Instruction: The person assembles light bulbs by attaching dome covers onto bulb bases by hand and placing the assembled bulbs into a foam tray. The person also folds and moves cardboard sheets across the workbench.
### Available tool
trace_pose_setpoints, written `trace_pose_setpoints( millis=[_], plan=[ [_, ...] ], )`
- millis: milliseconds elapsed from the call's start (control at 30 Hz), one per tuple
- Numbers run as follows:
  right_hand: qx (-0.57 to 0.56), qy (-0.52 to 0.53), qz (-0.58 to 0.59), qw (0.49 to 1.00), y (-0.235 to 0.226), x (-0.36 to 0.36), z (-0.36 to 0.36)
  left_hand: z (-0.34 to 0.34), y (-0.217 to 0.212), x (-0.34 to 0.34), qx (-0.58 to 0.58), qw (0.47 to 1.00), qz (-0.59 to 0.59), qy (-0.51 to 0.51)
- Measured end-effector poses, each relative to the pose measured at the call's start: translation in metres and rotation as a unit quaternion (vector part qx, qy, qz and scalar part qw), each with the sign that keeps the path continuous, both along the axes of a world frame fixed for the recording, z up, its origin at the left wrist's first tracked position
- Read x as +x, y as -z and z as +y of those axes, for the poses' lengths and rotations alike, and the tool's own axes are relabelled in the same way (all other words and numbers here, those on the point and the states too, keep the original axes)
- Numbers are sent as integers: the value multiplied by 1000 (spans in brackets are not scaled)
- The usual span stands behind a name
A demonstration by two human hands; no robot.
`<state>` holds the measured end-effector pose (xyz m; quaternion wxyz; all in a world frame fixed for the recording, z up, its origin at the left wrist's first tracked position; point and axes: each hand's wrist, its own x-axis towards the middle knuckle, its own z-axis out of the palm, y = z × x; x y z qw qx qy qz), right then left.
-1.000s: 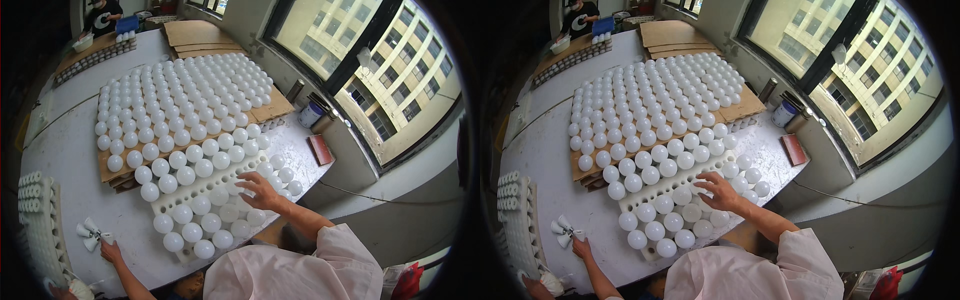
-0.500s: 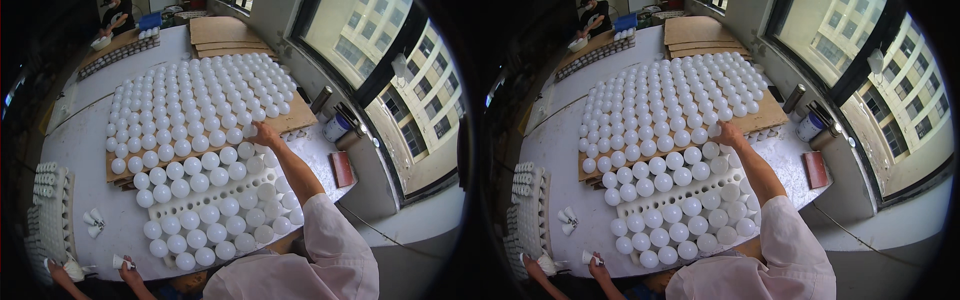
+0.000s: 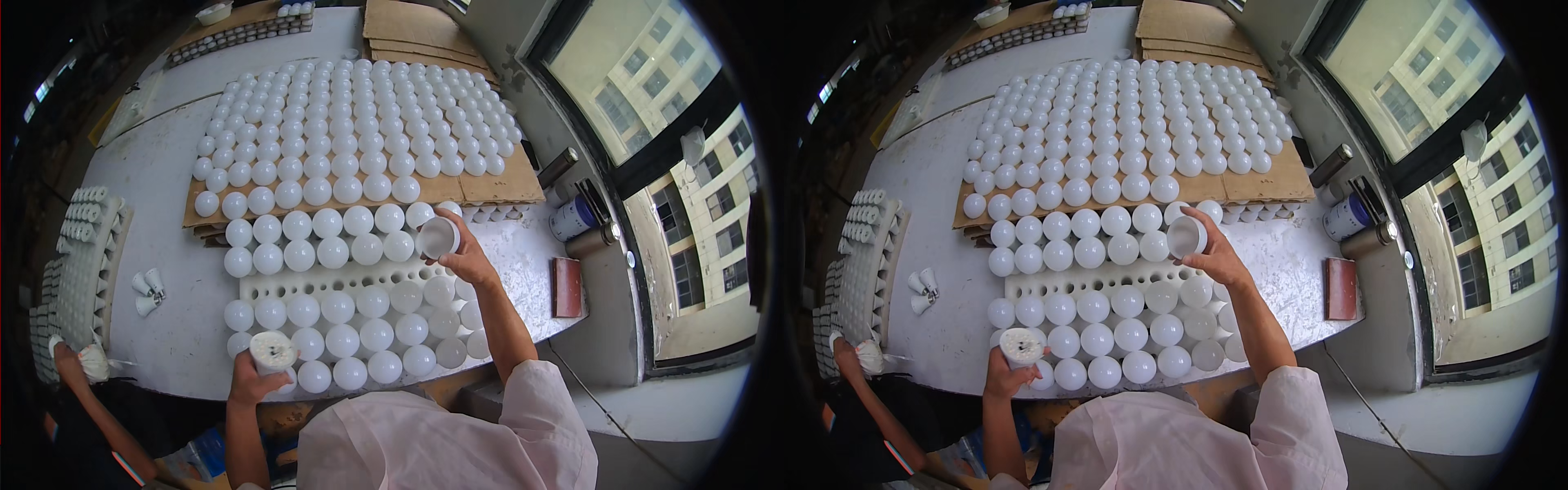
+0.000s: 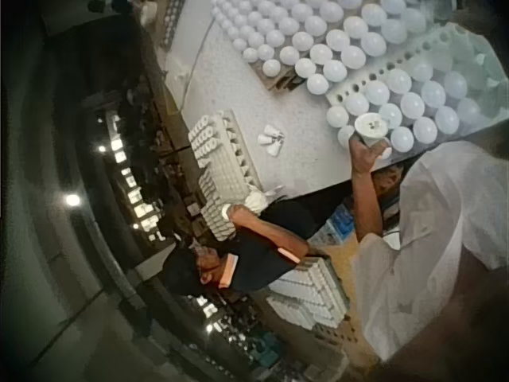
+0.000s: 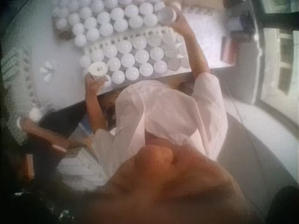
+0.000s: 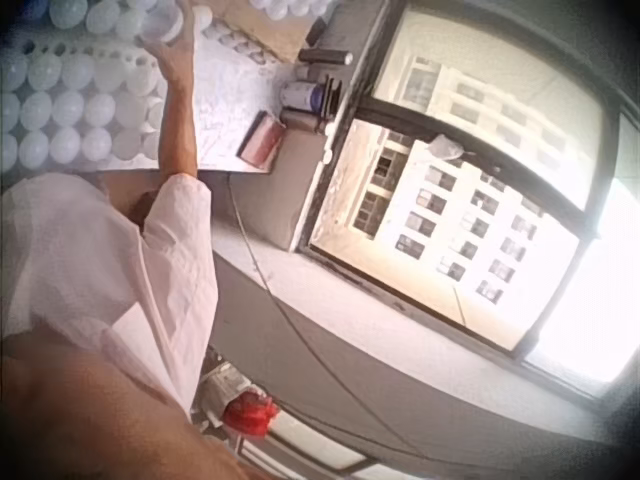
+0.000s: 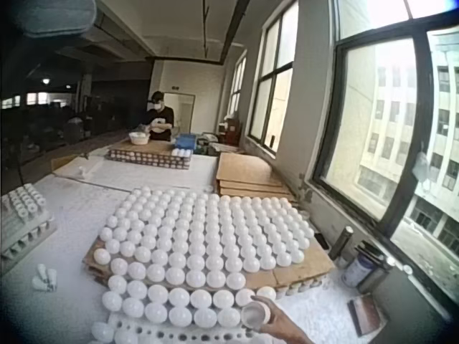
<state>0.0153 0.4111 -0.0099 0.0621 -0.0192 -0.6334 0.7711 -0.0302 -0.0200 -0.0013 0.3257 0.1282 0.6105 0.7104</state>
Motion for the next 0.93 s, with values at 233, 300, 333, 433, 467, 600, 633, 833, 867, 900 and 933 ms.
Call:
trace_pose_setpoints(
  millis=[233, 300, 333, 433, 467, 600, 633, 833, 867, 900, 933],
  plan=[
    [74, -98, 5, 992, -7, 29, -106, 58, -5, -14, -39, 968, 119, 217],
    [150, -108, -34, 982, -18, 34, -132, 50, -2, -15, -36, 966, 110, 230],
    [151, -108, -37, 982, -19, 36, -142, 47, -1, -15, -34, 963, 106, 246],
    [290, -152, -7, 945, -27, 36, -171, 30, 4, -18, -37, 960, 98, 261],
    [290, -154, -8, 944, -27, 35, -178, 24, 5, -18, -36, 960, 96, 259],
    [301, -180, -14, 936, -27, 29, -199, 4, 9, -17, -61, 959, 107, 257],
    [317, -195, -14, 928, -28, 28, -203, 0, 10, -17, -74, 957, 112, 258],
    [376, -234, -20, 896, -34, 25, -221, -14, 10, -14, -114, 951, 128, 257],
    [377, -234, -20, 896, -36, 25, -223, -15, 9, -13, -113, 951, 128, 256],
    [403, -250, -48, 879, -38, 25, -226, -14, 7, -11, -114, 949, 143, 255],
    [429, -266, -76, 860, -41, 25, -229, -14, 4, -10, -115, 947, 158, 253]
  ],
)
